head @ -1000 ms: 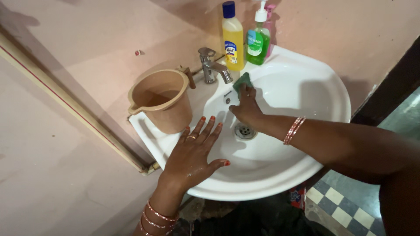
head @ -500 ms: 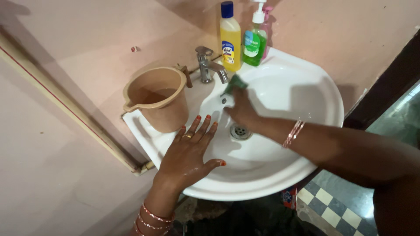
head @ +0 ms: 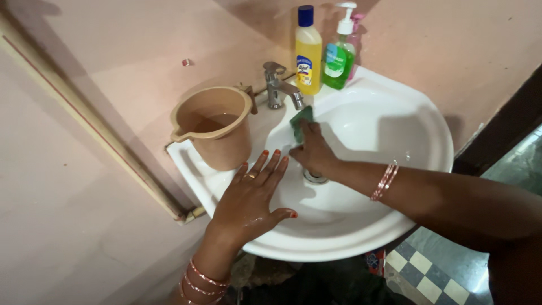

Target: The person scrubs a white bathroom sink with a green sponge, rinses the sponge, and pours water from a beige plastic jug into the sink to rinse the basin. The person then resumes scrubbing the sink surface and the drain area with the sponge.

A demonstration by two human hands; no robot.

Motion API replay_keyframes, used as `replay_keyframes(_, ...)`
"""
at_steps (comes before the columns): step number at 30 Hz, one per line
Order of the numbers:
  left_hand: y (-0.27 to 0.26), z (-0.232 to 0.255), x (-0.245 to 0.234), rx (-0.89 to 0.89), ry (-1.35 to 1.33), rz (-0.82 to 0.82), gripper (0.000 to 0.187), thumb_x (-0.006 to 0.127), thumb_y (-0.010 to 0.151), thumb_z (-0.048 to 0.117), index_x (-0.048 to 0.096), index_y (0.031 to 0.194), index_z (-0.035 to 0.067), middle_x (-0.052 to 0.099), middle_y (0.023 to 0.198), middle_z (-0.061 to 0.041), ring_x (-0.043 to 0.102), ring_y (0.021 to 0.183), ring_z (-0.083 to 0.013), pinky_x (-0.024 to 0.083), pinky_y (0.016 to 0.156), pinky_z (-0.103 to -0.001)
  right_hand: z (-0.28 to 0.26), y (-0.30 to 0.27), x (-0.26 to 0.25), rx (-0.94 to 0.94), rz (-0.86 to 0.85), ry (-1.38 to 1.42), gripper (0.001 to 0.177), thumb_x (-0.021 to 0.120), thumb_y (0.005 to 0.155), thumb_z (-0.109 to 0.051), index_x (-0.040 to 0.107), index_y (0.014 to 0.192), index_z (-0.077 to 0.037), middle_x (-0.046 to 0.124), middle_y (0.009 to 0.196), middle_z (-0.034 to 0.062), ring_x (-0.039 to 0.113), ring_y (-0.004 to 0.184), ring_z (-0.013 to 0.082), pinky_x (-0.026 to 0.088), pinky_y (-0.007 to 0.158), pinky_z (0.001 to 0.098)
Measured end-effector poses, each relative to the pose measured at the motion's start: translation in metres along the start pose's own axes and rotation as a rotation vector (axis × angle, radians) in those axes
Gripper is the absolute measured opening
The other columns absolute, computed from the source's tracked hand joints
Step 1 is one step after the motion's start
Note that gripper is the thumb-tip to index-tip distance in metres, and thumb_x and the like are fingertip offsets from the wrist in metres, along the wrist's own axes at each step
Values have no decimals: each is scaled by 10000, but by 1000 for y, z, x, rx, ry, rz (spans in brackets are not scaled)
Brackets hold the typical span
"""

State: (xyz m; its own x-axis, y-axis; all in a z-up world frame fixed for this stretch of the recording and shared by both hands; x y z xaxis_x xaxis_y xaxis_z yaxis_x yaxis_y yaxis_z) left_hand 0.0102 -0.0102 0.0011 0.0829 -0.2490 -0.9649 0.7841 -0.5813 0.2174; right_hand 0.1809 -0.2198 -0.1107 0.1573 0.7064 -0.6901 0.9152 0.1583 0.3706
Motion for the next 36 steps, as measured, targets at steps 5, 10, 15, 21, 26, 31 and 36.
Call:
replay_keyframes(5, -4, 7, -11, -34, -105, 55, 1233, 854, 674, 497, 115, 1593, 137, 261, 1642, -118, 202, 1519, -319, 161, 1213, -505, -59, -21, -20, 82, -136, 199, 747, 727, 774, -144, 408, 1445, -59, 440, 1360, 196, 664, 920, 316, 575, 804, 408)
replay_keyframes(10, -4, 9, -16, -7, -139, 119, 1314, 906, 612, 440, 85, 1594, 141, 259, 1648, -144, 215, 1517, -341, 177, 1211, -510, -55, -27, 1, 117, -555, 459, 644, 543, 801, -91, 421, 1432, -58, 661, 1144, 170, 682, 865, 222, 559, 738, 380)
replay_keyframes(15, -4, 7, -13, -37, -122, 74, 1293, 901, 619, 428, 105, 1600, 153, 260, 1650, -127, 222, 1522, -341, 187, 1216, -512, -43, -32, 10, 19, -974, -102, 452, 595, 823, -142, 628, 1272, -100, 757, 906, 114, 696, 784, 205, 561, 715, 367)
replay_keyframes(21, -4, 9, -13, -21, -106, 81, 1265, 911, 620, 449, 151, 1584, 140, 260, 1640, -130, 228, 1512, -351, 194, 1206, -528, -20, -26, -17, -68, -1198, -697, 200, 661, 835, -176, 819, 888, -64, 738, 836, 71, 680, 770, 227, 524, 728, 401)
replay_keyframes(26, -3, 9, -15, -17, -109, 82, 1271, 909, 584, 451, 182, 1579, 139, 265, 1640, -124, 233, 1509, -351, 216, 1196, -517, -39, -36, -12, 65, -1236, -56, 136, 669, 855, -201, 757, 862, -97, 735, 818, 24, 683, 794, 167, 535, 731, 375)
replay_keyframes(31, -4, 9, -16, 16, -104, 105, 1232, 885, 609, 495, 215, 1569, 111, 274, 1622, -146, 236, 1498, -365, 218, 1187, -523, -18, -30, -34, 32, -1326, -644, 155, 720, 861, -233, 775, 869, -89, 722, 786, 29, 677, 763, 210, 532, 685, 404)
replay_keyframes(36, -1, 7, -12, 52, -79, 116, 1193, 852, 630, 518, 241, 1553, 73, 272, 1667, -172, 245, 1479, -379, 209, 1178, -515, 23, -20, -55, 22, -883, -1176, 150, 748, 826, -195, 784, 965, -149, 710, 968, 46, 619, 806, 230, 542, 721, 440)
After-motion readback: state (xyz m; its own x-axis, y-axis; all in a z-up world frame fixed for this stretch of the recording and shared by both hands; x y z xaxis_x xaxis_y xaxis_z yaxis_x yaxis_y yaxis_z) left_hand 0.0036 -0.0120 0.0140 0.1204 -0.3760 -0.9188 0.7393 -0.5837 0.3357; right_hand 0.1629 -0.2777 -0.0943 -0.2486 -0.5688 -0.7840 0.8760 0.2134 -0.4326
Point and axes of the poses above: each hand's wrist, its own y-axis towards the middle knuckle, its own x-axis out of the palm, z = x × y, the point moved 2 cm from there along y, towards the middle knuckle
